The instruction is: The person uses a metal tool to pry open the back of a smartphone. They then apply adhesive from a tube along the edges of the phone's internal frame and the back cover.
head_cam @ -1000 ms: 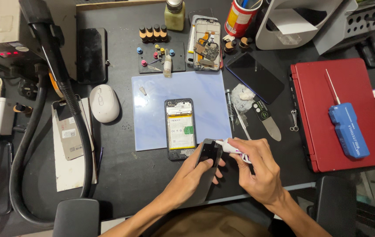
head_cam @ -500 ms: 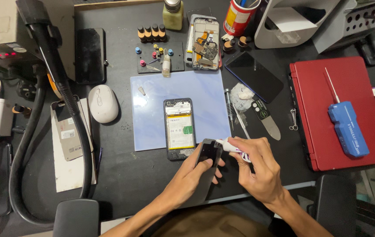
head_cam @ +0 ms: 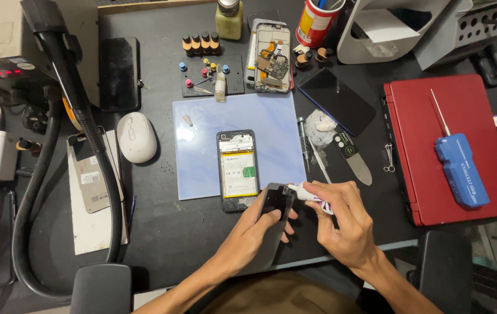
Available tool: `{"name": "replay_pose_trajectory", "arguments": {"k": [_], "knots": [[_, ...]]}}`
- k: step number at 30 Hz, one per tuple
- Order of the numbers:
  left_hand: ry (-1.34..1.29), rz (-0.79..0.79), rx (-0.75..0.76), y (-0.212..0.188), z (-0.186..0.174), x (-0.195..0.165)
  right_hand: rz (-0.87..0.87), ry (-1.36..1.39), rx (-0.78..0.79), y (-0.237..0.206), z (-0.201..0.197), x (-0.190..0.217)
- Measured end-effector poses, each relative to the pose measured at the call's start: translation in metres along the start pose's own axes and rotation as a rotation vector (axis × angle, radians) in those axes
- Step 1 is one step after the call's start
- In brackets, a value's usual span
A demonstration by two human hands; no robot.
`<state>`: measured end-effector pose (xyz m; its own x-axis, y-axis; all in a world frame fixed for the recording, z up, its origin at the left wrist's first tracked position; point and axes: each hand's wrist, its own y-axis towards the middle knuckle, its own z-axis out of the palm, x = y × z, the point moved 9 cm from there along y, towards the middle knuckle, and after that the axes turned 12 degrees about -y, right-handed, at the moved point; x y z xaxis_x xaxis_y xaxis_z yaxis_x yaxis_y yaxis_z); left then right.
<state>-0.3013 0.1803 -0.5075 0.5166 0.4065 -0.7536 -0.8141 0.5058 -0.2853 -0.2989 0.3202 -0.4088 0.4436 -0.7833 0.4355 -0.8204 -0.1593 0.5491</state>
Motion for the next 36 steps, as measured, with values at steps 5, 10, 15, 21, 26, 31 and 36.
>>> {"name": "replay_pose_trajectory", "arguments": {"k": [5,10,15,21,26,31,36], "knots": [[0.012,-0.001,-0.016,-0.0018,-0.0015,-0.0002,-0.001,-0.012,-0.003,-0.0017,0.0007,0.0001],[0.016,-0.008,-0.016,-0.0017,0.0003,-0.0015,-0.016,-0.012,-0.002,-0.0019,0.0001,-0.0009],[0.027,0.009,-0.011,-0.0024,0.0029,-0.0055,-0.015,-0.019,-0.006,-0.0010,-0.0008,-0.0014],[0.031,0.014,-0.009,-0.0033,0.0033,-0.0068,-0.011,-0.025,-0.011,-0.0002,-0.0027,-0.0002],[0.015,0.006,-0.018,-0.0020,0.0014,-0.0046,-0.017,-0.025,-0.013,0.0003,-0.0026,-0.0003],[0.001,0.006,-0.021,-0.0017,0.0012,-0.0059,-0.006,-0.031,-0.015,0.0007,-0.0027,-0.0035],[-0.002,0.005,-0.023,-0.0030,0.0022,-0.0071,-0.020,-0.026,-0.012,-0.0010,-0.0018,-0.0036]]}}
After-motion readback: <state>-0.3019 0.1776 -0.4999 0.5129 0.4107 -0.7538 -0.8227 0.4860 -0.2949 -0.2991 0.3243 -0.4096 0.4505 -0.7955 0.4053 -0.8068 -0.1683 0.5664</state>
